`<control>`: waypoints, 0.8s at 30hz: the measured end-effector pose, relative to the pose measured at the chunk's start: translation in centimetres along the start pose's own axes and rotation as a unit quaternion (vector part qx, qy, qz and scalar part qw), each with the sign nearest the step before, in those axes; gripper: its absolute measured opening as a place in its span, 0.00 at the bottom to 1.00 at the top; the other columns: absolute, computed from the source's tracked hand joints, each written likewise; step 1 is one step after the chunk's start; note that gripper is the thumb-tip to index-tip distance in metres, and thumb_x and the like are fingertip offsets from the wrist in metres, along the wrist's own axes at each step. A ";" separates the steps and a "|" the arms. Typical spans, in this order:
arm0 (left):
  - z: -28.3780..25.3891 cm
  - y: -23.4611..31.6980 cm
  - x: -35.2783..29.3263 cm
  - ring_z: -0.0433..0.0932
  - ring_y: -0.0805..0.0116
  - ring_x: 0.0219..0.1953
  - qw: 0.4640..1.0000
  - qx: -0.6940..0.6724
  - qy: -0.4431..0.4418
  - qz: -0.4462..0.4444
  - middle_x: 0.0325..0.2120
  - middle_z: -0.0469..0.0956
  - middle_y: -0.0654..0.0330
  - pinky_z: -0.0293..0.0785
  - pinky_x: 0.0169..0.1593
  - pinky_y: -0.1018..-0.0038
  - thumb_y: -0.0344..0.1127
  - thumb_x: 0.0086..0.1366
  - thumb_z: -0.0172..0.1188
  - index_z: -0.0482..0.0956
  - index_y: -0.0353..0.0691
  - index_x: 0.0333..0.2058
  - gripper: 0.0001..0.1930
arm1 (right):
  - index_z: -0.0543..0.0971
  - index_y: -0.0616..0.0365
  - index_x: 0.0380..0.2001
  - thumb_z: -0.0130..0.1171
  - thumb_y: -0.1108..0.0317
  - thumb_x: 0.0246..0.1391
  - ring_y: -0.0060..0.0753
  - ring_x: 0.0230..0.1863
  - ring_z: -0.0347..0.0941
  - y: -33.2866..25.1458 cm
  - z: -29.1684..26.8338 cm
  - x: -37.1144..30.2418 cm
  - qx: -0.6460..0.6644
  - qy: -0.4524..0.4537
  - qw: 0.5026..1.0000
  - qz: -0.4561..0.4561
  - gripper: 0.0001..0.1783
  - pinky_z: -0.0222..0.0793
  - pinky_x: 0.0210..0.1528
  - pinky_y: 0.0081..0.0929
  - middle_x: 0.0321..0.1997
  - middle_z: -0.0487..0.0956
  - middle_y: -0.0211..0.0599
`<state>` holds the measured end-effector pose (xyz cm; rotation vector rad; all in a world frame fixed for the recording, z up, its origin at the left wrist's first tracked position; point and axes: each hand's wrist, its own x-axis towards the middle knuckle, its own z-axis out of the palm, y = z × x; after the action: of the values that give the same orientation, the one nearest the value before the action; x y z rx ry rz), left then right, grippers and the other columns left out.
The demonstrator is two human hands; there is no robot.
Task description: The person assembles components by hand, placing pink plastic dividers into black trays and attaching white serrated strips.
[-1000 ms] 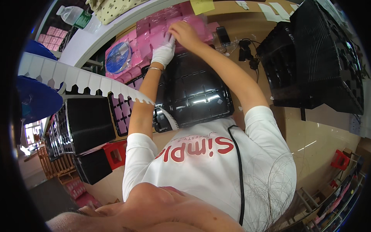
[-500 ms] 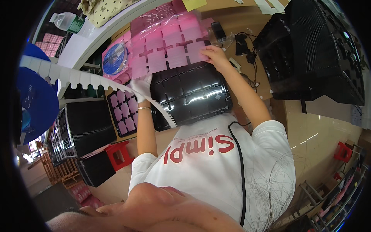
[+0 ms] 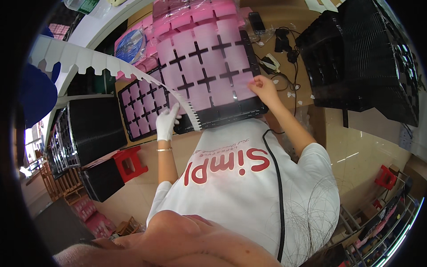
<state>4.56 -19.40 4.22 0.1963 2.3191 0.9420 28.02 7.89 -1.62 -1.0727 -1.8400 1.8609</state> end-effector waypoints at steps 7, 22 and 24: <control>0.4 -1.3 -3.1 0.73 0.74 0.19 0.994 0.090 0.059 -0.024 0.14 0.76 0.60 0.69 0.28 0.75 0.59 0.56 0.59 0.79 0.36 0.23 0.27 | 0.71 0.63 0.43 0.65 0.73 0.45 0.15 0.23 0.63 1.9 0.7 -4.1 -0.105 0.101 0.987 -0.062 0.21 0.61 0.27 0.15 0.22 0.74 0.25; 0.3 -2.2 -3.7 0.78 0.58 0.24 0.972 0.224 0.070 0.000 0.18 0.79 0.55 0.73 0.35 0.68 0.60 0.56 0.58 0.80 0.39 0.21 0.26 | 0.74 0.58 0.43 0.65 0.70 0.45 0.16 0.20 0.62 1.0 0.5 -4.8 -0.181 0.081 0.978 -0.063 0.20 0.61 0.24 0.18 0.21 0.72 0.27; 0.5 -1.3 -4.0 0.78 0.55 0.26 0.960 0.268 0.083 0.018 0.20 0.79 0.54 0.74 0.36 0.67 0.60 0.56 0.58 0.80 0.39 0.22 0.25 | 0.74 0.58 0.42 0.64 0.69 0.45 0.22 0.19 0.64 0.7 0.6 -4.8 -0.211 0.106 0.968 -0.081 0.18 0.63 0.25 0.22 0.20 0.71 0.30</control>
<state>8.17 -21.50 5.04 0.3923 2.6931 0.3319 31.04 4.14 -1.00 -1.1567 -2.1699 1.2385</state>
